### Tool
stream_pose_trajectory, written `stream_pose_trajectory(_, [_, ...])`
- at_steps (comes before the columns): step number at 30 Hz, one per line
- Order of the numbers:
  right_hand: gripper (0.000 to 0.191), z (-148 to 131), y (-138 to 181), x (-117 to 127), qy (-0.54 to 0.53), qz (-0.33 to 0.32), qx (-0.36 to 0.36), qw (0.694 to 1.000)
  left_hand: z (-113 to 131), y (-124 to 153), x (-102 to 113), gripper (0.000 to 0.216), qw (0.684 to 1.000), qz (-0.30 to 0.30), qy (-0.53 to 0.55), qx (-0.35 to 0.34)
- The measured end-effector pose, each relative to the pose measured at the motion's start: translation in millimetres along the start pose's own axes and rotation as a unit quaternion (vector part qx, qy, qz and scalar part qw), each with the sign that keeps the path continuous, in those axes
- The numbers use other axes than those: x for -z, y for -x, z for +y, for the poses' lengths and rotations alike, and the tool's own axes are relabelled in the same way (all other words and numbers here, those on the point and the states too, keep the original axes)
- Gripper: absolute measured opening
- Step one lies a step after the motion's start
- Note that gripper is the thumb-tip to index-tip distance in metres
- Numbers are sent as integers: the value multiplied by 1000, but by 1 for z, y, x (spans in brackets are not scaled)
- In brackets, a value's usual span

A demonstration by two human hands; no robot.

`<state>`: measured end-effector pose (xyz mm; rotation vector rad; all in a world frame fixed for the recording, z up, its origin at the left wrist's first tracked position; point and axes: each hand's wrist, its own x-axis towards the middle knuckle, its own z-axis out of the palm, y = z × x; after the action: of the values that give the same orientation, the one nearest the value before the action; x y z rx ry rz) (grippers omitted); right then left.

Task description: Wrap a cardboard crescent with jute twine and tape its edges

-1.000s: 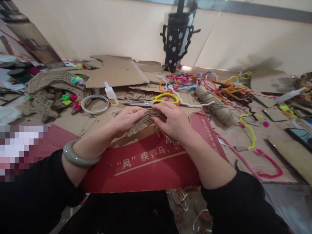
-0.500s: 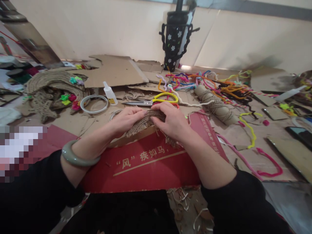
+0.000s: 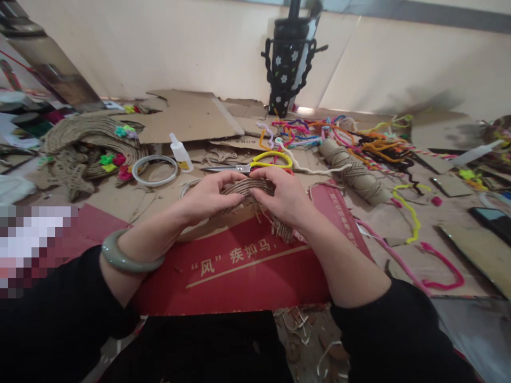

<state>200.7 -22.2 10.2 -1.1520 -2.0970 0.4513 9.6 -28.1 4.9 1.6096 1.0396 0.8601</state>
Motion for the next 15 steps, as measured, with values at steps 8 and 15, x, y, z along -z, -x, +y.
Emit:
stream_pose_trajectory(8, [27, -4, 0, 0, 6, -11, -2, 1000, 10, 3, 1, 29, 1000, 6, -6, 27])
stream_pose_trajectory(15, [27, 1, -1, 2, -5, -22, 3, 1000, 14, 3, 1, 29, 996, 0, 53, 65])
